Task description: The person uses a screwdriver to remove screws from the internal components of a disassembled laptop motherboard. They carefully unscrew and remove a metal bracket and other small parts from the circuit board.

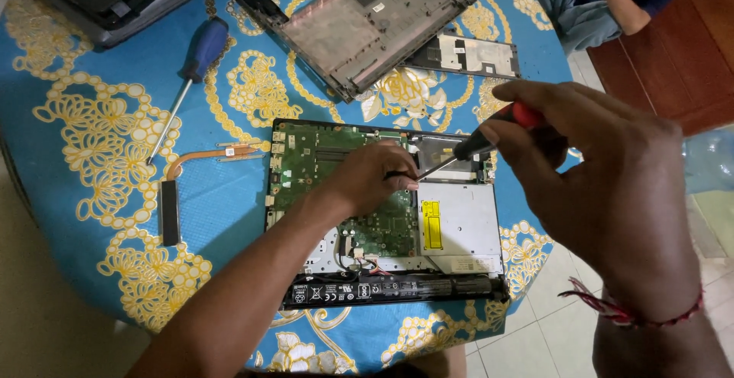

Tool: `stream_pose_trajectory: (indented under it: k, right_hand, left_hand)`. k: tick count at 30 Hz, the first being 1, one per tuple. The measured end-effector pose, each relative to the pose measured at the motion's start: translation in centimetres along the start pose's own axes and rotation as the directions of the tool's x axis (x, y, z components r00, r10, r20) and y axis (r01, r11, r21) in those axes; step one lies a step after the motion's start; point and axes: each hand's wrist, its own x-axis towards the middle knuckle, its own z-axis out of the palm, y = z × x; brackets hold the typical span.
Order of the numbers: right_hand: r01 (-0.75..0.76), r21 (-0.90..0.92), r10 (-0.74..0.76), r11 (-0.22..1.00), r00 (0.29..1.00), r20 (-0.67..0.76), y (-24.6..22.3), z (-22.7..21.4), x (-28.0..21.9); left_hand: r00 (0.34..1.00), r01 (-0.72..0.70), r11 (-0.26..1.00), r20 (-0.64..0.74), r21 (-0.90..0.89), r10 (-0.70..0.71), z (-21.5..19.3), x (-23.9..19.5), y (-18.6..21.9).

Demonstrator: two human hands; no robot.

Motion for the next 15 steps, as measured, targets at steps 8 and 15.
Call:
stream_pose_trajectory:
  k: [8,15]
  right_hand:
    - [0.021,0.147,-0.033,0.989,0.996,0.079,0.9,-0.2,0.6]
    - [-0.003,0.172,-0.026,0.985,0.986,0.165,1.8,-1.0,0.9]
  left_hand:
    - [1.000,0.027,1.000,-0.001,-0.007,-0.027,-0.1,0.1,0.1]
    - [1.000,-0.018,1.000,-0.023,0.022,0.018,0.1,0.5,-0.6]
